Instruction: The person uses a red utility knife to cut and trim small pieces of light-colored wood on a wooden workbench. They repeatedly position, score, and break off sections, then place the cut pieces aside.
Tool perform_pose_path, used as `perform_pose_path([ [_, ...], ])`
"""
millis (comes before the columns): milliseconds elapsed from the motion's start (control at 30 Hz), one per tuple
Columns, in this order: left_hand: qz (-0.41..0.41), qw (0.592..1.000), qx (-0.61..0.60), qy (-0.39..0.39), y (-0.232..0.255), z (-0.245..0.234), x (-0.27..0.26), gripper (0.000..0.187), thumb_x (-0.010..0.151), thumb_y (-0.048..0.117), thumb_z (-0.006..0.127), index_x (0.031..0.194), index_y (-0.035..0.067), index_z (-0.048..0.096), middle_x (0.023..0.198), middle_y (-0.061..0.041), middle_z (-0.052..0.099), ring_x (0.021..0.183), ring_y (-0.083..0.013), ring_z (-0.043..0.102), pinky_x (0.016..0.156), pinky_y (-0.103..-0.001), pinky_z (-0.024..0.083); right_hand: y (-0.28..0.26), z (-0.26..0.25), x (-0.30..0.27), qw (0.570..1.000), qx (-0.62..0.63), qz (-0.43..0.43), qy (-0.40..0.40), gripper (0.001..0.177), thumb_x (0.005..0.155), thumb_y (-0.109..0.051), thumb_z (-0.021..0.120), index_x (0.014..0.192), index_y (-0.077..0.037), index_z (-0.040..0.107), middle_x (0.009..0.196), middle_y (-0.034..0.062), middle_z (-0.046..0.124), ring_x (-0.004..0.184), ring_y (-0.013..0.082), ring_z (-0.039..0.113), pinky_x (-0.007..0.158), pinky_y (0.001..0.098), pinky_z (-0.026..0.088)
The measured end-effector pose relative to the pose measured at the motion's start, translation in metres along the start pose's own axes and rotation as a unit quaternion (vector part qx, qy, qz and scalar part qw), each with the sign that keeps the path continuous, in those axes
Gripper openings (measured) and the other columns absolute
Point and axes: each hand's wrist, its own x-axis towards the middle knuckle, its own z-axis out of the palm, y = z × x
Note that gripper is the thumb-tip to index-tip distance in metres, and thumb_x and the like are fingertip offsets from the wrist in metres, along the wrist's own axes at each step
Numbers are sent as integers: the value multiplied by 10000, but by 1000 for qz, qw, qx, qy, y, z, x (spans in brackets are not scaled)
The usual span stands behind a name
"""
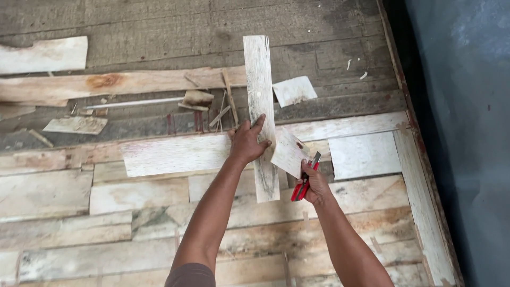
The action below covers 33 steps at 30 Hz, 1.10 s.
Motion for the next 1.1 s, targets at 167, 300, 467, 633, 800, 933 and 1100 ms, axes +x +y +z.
perform_pose_path([
  [167, -18, 1000, -5, 3, -22, 25, 99, 808, 964, 486, 677, 1653, 368, 272, 1134, -68, 540, 1124, -284, 615, 1088, -578, 291, -18, 19, 89, 998, 22, -26, 56, 240, 886, -211, 835, 1011, -198, 631, 813, -21, 585, 711, 142, 584, 538, 224, 500],
  [300, -45, 997, 61, 4, -44, 30, 172, 822, 909, 563, 670, 1630, 420, 302, 1179, -36, 535, 1181, -242, 607, 1093, -580, 291, -52, 66, 99, 995, 58, -43, 67, 263, 885, -175, 828, 987, -214, 589, 826, -6, 559, 729, 168, 577, 534, 237, 498],
  [467, -69, 995, 71, 22, -64, 12, 219, 870, 877, 549, 726, 1631, 419, 310, 1254, -69, 525, 1259, -296, 565, 1074, -574, 309, -61, 65, 144, 993, 50, -58, 88, 262, 907, -190, 805, 1018, -236, 572, 880, -39, 566, 779, 119, 572, 572, 216, 494],
  [633, -65, 985, 127, 94, -76, 14, 212, 802, 934, 545, 708, 1630, 325, 375, 1457, -175, 506, 1485, -411, 364, 1190, -654, 91, -55, 42, 129, 989, 60, -68, 117, 301, 910, -207, 804, 1089, -254, 567, 902, -43, 529, 792, 116, 532, 590, 216, 478],
  [800, 102, 957, 55, 264, -89, 71, 159, 460, 1006, 310, 686, 1416, 105, 649, 1232, -185, 678, 1188, -400, 631, 886, -533, 505, -50, -48, 110, 986, 4, -99, 133, 411, 913, -217, 811, 1224, -252, 543, 896, -65, 488, 775, 105, 531, 563, 241, 505],
  [933, 23, 979, -157, 129, -20, 124, 33, 473, 892, 176, 732, 1348, 56, 690, 1044, -221, 716, 1012, -433, 668, 891, -532, 524, -68, -109, 48, 967, -127, -153, 158, 425, 942, -200, 774, 1296, -160, 542, 854, -48, 527, 733, 108, 575, 540, 251, 514],
  [1100, -279, 876, -379, -107, 27, 179, -62, 539, 926, 324, 755, 1438, 208, 633, 1161, -57, 772, 964, -189, 778, 838, -360, 661, -70, -156, 20, 937, -270, -154, 158, 445, 879, -171, 845, 1267, -104, 638, 801, -15, 578, 694, 142, 610, 563, 308, 540],
])
